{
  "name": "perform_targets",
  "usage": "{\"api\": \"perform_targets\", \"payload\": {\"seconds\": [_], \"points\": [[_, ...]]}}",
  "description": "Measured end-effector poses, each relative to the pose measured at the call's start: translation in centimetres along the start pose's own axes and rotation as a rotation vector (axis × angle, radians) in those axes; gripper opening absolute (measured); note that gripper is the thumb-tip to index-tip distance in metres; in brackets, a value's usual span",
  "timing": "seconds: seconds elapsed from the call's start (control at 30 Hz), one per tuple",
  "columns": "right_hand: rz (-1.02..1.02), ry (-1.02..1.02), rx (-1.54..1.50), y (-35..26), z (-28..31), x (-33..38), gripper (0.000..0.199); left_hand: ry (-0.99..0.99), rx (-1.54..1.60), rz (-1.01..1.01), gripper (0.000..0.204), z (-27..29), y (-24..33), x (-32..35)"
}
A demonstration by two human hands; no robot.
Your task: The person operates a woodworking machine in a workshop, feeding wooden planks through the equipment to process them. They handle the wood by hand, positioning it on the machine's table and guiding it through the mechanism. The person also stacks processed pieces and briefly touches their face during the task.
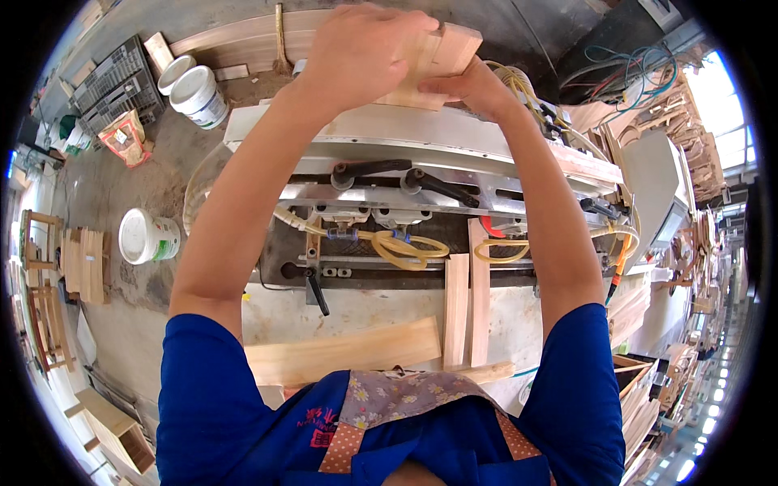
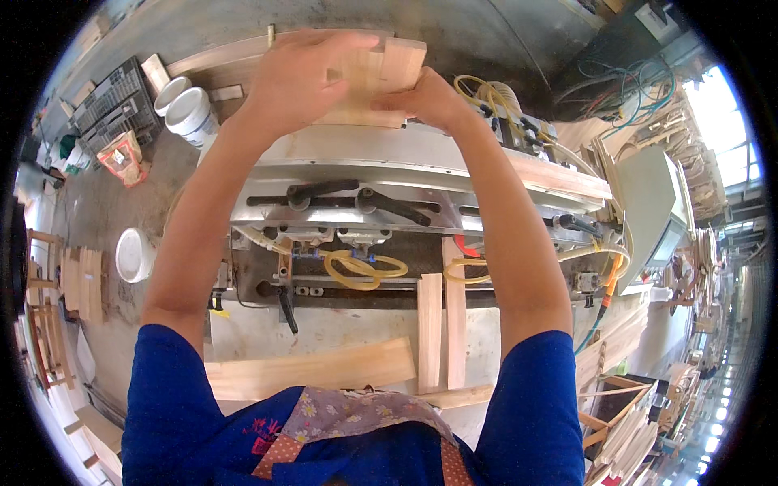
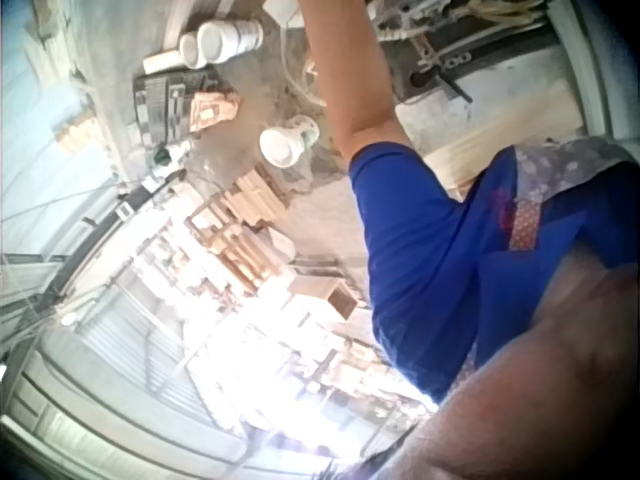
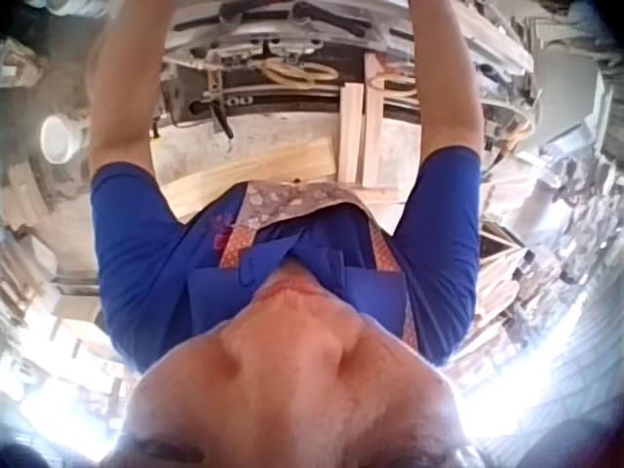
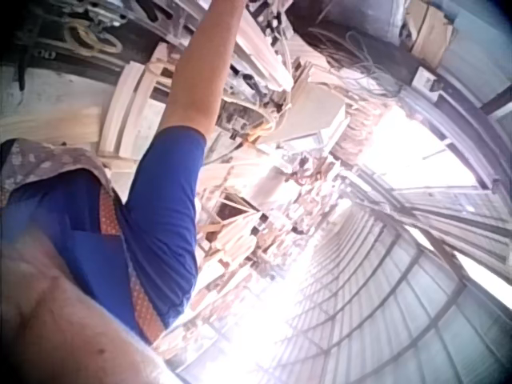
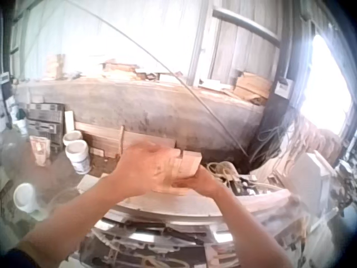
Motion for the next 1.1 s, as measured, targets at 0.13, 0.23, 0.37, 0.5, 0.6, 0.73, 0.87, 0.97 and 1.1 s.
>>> {"api": "perform_targets", "payload": {"seconds": [0.13, 0.23, 0.37, 0.5, 0.6, 0.73, 0.87, 0.97, 1.1], "points": [[-0.03, 0.003, 0.007, -0.7, 0.1, 0.1, 0.031, 0.094, -0.069, 0.02, 0.046, 2.3, 0.8, 0.6], [-0.045, 0.049, 0.016, -1.2, 0.3, 0.9, 0.037, 0.283, -0.003, 0.314, 0.048, 7.3, 1.7, 3.8], [-0.069, 0.033, 0.075, -1.6, 0.5, 0.9, 0.044, 0.566, 0.117, 0.838, 0.035, 14.3, -3.7, 17.9], [-0.08, -0.004, 0.239, -1.0, 0.4, 0.1, 0.054, 0.431, -0.333, 1.346, 0.026, 19.8, -4.7, 36.4], [-0.157, -0.065, 0.169, 0.7, 2.0, -0.5, 0.052, 0.036, -0.307, 1.443, 0.027, 17.9, -1.5, 43.6], [-0.108, 0.066, 0.149, -0.1, 0.7, 0.3, 0.057, 0.324, 0.176, 1.879, 0.03, 14.4, 2.8, 42.1], [-0.06, 0.069, 0.073, 0.4, 0.5, 0.0, 0.05, 0.272, 0.014, 1.772, 0.031, 14.4, 4.5, 41.1], [-0.081, 0.046, 0.104, -0.6, 0.4, 0.1, 0.05, 0.251, 0.075, 1.768, 0.033, 14.7, 4.1, 43.1], [-0.083, 0.033, 0.144, -0.9, 0.8, 0.4, 0.05, 0.364, 0.202, 1.797, 0.033, 13.9, 4.1, 43.7]]}}
Point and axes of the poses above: each hand's wrist, its own x-axis away from the middle knuckle, its own z-axis out of the back of the hand, y = z × x, the point moved 1 cm from there along -x, towards the middle knuckle, and after that the axes turned 13 degrees about y, right-handed, at the moved point
